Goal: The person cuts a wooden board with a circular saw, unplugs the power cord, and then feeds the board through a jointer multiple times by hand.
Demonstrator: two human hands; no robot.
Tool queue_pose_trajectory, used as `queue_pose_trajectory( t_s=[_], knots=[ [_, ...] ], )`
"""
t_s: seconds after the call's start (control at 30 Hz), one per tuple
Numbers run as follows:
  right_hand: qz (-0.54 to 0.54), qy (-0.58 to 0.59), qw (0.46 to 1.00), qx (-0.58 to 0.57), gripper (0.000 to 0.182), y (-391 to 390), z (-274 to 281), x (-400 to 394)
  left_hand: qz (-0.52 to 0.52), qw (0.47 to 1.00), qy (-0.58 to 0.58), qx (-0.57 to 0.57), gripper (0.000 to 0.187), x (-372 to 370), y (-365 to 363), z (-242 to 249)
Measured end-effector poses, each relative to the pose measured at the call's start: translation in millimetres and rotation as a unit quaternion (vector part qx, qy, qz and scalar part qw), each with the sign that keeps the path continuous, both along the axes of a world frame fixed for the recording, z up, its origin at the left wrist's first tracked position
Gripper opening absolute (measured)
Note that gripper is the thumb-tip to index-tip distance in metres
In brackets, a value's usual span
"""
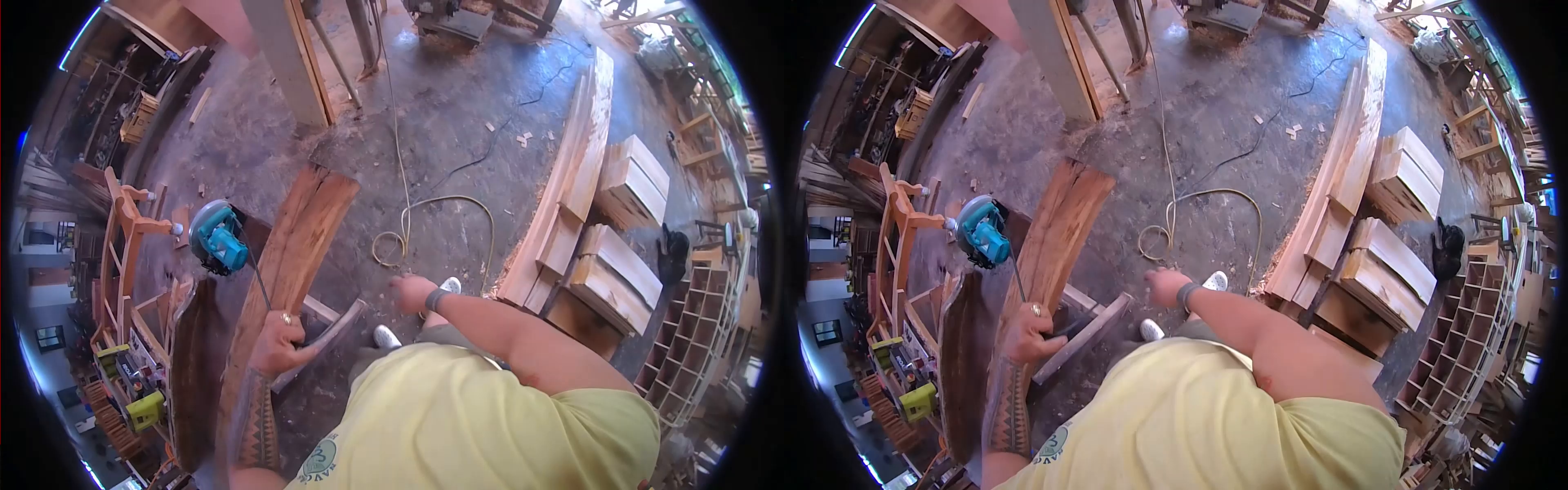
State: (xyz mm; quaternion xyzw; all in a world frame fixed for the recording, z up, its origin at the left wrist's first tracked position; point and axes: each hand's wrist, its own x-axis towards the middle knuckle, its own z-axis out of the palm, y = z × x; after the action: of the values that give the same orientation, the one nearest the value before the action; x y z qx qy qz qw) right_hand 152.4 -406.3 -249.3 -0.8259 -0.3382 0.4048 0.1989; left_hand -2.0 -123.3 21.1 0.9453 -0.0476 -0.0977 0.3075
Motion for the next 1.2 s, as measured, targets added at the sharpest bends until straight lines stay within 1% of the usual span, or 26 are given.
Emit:
queue_pose_trajectory(
  t_s=[0.03, 0.07, 0.1, 0.17, 0.2, 0.23, 0.27, 0.33, 0.37, 0.43, 0.47, 0.5, 0.53, 0.57, 0.6, 0.63, 0.67, 0.7, 0.73, 0.8, 0.9, 1.0, 1.1, 1.13, 1.2],
  knots=[
    [-0.074, 0.034, 0.997, -0.005, 0.063, 4, -6, 0, 0.0, 1.0, -0.017, 0.011, 0.036, -9, 3, 0],
    [-0.055, 0.038, 0.997, 0.026, 0.056, 11, 4, -3, -0.017, 0.999, 0.025, 0.026, 0.033, -17, 7, -1],
    [-0.036, 0.044, 0.997, 0.056, 0.05, 22, 32, -7, 0.008, 1.0, 0.009, -0.019, 0.032, -23, 11, -7],
    [0.022, 0.006, 0.995, 0.1, 0.04, 52, 41, -29, 0.059, 0.992, -0.02, -0.109, 0.03, -40, 18, -26],
    [0.06, -0.038, 0.991, 0.114, 0.035, 70, 29, -45, 0.09, 0.982, -0.048, -0.161, 0.029, -47, 27, -35],
    [0.1, -0.082, 0.984, 0.126, 0.031, 82, 28, -60, 0.12, 0.966, -0.076, -0.214, 0.028, -54, 37, -44],
    [0.104, -0.075, 0.984, 0.124, 0.03, 88, 28, -73, 0.151, 0.946, -0.106, -0.267, 0.027, -61, 45, -53],
    [0.115, -0.064, 0.984, 0.12, 0.03, 95, 52, -96, 0.272, 0.882, -0.261, -0.282, 0.031, -75, 51, -66],
    [0.127, -0.061, 0.978, 0.155, 0.033, 91, 69, -108, 0.328, 0.835, -0.335, -0.288, 0.034, -78, 53, -72],
    [0.153, -0.036, 0.962, 0.223, 0.042, 83, 120, -138, 0.439, 0.822, -0.301, -0.202, 0.034, -119, 77, -96],
    [0.124, -0.007, 0.958, 0.258, 0.044, 82, 149, -155, 0.487, 0.811, -0.281, -0.162, 0.035, -141, 84, -107],
    [0.149, 0.016, 0.952, 0.267, 0.039, 90, 161, -168, 0.427, 0.873, -0.143, -0.185, 0.027, -155, 68, -106],
    [0.108, 0.081, 0.943, 0.305, 0.04, 91, 203, -181, 0.348, 0.918, -0.004, -0.189, 0.02, -168, 53, -103],
    [0.101, 0.103, 0.931, 0.336, 0.041, 96, 238, -190, 0.242, 0.941, 0.097, -0.214, 0.02, -172, 34, -101],
    [0.075, 0.133, 0.889, 0.431, 0.042, 113, 228, -205, 0.168, 0.94, 0.134, -0.264, 0.02, -171, 12, -96],
    [0.044, 0.199, 0.883, 0.423, 0.042, 114, 254, -204, 0.109, 0.932, 0.166, -0.302, 0.02, -171, -8, -91],
    [0.014, 0.269, 0.87, 0.413, 0.043, 114, 297, -209, 0.062, 0.92, 0.193, -0.334, 0.02, -172, -24, -84],
    [-0.013, 0.341, 0.85, 0.402, 0.043, 114, 323, -212, 0.032, 0.912, 0.208, -0.352, 0.02, -173, -34, -77],
    [-0.005, 0.306, 0.861, 0.407, 0.043, 115, 327, -209, 0.011, 0.904, 0.22, -0.366, 0.021, -175, -43, -72],
    [0.018, 0.233, 0.88, 0.413, 0.044, 116, 336, -200, -0.009, 0.891, 0.233, -0.388, 0.021, -177, -53, -63],
    [0.032, 0.304, 0.846, 0.437, 0.045, 112, 341, -208, -0.011, 0.877, 0.238, -0.417, 0.022, -176, -57, -49],
    [0.028, 0.424, 0.822, 0.38, 0.044, 116, 358, -229, -0.001, 0.859, 0.232, -0.457, 0.023, -175, -58, -36],
    [0.083, 0.464, 0.784, 0.404, 0.044, 132, 363, -243, 0.024, 0.827, 0.219, -0.517, 0.024, -171, -60, -20],
    [0.09, 0.377, 0.833, 0.394, 0.043, 128, 369, -238, 0.035, 0.815, 0.214, -0.538, 0.025, -172, -58, -15],
    [0.115, 0.218, 0.858, 0.45, 0.044, 121, 355, -217, 0.057, 0.787, 0.2, -0.58, 0.026, -171, -55, -5]
  ],
)
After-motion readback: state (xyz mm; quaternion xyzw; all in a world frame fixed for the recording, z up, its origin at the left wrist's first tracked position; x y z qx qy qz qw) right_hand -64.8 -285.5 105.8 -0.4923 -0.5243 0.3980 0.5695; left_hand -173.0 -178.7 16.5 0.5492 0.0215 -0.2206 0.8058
